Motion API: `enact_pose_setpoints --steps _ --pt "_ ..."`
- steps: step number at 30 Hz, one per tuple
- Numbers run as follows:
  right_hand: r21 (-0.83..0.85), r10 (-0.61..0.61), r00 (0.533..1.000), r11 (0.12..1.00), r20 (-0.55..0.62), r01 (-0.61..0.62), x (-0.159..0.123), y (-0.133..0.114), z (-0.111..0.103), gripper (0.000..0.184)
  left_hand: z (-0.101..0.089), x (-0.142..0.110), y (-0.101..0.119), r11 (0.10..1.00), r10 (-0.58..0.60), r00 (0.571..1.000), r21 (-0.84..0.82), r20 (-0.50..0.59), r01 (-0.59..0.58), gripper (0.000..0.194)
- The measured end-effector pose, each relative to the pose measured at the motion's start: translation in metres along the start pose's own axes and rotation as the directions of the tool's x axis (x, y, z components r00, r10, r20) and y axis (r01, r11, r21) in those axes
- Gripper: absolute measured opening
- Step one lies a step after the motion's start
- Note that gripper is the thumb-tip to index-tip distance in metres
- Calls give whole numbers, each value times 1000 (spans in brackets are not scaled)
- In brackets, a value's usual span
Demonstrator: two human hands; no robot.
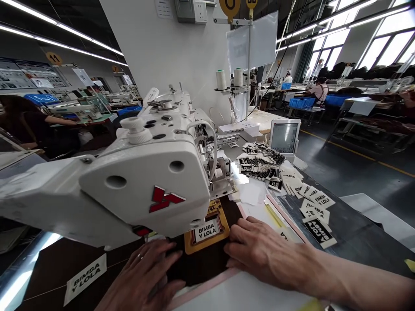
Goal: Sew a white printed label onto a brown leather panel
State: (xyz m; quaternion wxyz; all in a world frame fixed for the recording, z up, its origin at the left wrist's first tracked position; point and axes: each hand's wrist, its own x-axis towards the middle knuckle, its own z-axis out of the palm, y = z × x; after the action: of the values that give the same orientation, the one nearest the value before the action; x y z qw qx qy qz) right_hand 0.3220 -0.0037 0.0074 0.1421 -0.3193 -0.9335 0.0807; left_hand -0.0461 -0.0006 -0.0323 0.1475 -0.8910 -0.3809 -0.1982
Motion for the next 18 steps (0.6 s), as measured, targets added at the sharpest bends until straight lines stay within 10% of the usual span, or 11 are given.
enact_pose_setpoints --steps 9,18 --pt "-57 -125 984 991 -126 119 11 -8 8 25 -20 31 -5 968 247 969 -48 -19 -248 26" --pt "-54 -255 967 966 -1 254 19 -30 -12 19 -37 -7 -21 948 309 949 -98 60 -302 36"
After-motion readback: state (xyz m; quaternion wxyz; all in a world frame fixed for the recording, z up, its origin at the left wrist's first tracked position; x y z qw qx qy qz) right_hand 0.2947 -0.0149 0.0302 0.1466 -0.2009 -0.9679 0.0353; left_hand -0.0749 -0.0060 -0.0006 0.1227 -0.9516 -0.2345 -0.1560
